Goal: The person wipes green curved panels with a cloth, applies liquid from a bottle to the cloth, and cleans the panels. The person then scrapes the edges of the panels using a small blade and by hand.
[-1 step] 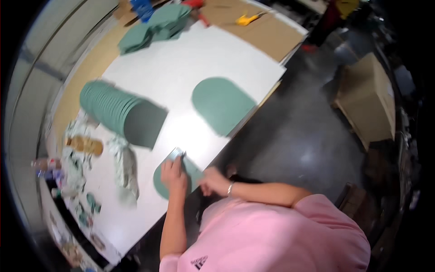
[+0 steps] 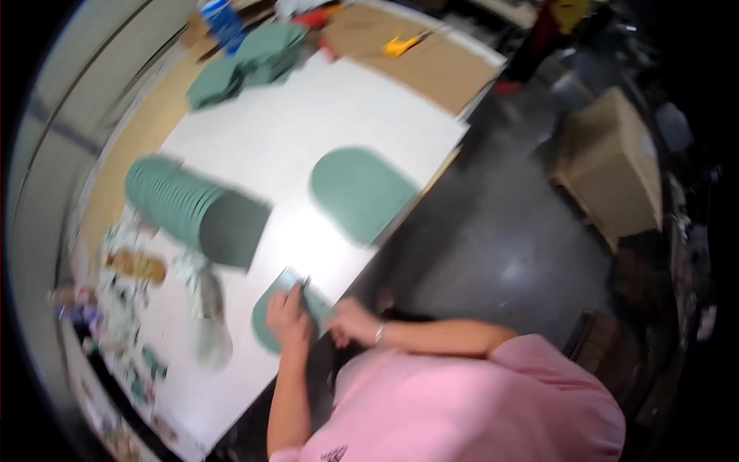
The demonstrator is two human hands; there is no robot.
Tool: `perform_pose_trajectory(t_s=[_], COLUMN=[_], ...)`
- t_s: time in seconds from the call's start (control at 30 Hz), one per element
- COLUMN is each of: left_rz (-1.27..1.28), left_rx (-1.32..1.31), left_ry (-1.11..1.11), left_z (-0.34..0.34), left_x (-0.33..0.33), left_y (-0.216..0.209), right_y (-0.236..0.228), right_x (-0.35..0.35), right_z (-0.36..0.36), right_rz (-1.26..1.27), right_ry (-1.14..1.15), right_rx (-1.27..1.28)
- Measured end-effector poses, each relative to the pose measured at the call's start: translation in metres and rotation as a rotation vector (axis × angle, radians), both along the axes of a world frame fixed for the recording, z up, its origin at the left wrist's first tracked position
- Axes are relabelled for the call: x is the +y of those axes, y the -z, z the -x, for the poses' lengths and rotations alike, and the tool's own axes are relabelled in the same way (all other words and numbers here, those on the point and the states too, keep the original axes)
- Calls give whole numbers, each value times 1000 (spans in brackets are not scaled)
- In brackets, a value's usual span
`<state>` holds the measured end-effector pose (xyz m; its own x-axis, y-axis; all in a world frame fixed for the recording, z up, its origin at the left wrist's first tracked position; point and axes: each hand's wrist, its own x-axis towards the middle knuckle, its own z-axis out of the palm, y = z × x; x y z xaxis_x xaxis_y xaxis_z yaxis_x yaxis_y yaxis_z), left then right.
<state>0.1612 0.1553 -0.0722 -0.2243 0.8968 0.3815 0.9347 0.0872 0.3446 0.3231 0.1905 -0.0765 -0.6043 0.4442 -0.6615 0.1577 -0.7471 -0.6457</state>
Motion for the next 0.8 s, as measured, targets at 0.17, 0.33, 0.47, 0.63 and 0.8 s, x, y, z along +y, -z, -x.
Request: perform_pose_trajectory(t_s=[0.17, 0.33, 0.47, 0.63, 0.8], left_rz=[-32, 69, -33, 83, -74], left_rx=[-123, -81, -209, -151, -203], left_ry=[-145, 28, -152, 61, -110], left_z=[30, 0, 27, -7, 31], left_x=[5, -8, 9, -37, 16], left_y=[-5, 4, 2, -5, -14], right_y=[27, 35, 20, 22, -1], right_x=[-11, -5, -6, -16, 1], right_z=[18, 12, 13, 23, 1], right_rz=[39, 56, 29, 52, 42], right_ry=[-55, -44, -15, -12, 37], right_rx=[15, -47, -41, -26, -58])
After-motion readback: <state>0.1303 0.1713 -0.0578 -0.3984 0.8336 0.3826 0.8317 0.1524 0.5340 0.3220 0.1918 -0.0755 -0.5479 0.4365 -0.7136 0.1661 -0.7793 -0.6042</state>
